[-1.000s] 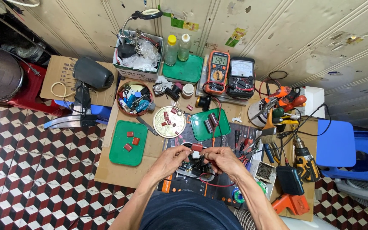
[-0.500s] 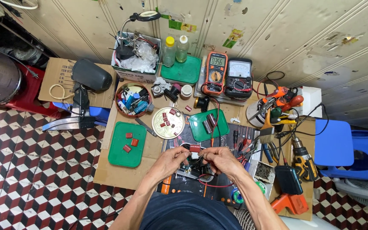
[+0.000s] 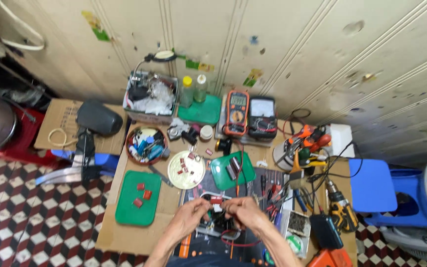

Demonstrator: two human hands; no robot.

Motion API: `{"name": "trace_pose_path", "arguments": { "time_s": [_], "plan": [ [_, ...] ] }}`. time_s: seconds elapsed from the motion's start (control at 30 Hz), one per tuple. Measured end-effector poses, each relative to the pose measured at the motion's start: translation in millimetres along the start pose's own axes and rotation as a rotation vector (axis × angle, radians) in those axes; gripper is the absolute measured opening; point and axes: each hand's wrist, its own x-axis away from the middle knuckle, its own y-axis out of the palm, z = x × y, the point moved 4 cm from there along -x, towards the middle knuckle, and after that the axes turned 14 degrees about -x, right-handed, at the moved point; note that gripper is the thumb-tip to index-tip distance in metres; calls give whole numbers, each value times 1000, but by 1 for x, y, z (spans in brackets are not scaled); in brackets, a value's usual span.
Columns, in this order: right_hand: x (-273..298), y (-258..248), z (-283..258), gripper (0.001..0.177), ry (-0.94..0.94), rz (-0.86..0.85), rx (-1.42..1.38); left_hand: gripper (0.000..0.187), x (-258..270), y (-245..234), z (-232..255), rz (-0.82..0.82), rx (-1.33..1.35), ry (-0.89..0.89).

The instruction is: The person tests small red rectangular electronic components using a multimeter. They pick up the components from a green tray, connect the multimeter probes to the component terminals, and observe the readings on the multimeter display. The person repeats this process for several components, placing them back on the tray after testing.

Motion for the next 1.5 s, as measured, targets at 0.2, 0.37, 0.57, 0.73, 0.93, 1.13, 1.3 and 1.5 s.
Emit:
{"name": "trace_pose_path", "arguments": {
  "time_s": [0.2,0.37,0.57,0.73,0.93,1.13,1.3,1.5],
  "plan": [
    [-17,-12,21,26,63,-35,-74,23,-36,38,-63,8,189,8],
    [-25,-13,29,24,81,-51,-61,23,-40,42,-70,-46,177,-61],
    [-21,-6,18,26,43,-54,18,24,-47,50,-65,-64,218,9],
    [-16,-5,18,27,-4,-39,-7,27,-10,28,-26,1,206,-101],
    [2,4,-4,27,-46,-12,65,35,-6,17,-11,-88,306,-75],
    [9,6,-19,28,-167,13,349,33,-15,23,-24,-102,223,-93],
    [16,7,-28,30,-132,35,439,30,-13,20,-14,-79,169,-54],
    [18,9,-34,31,-133,21,497,32,-11,17,-10,-49,83,-69]
  ]
}}
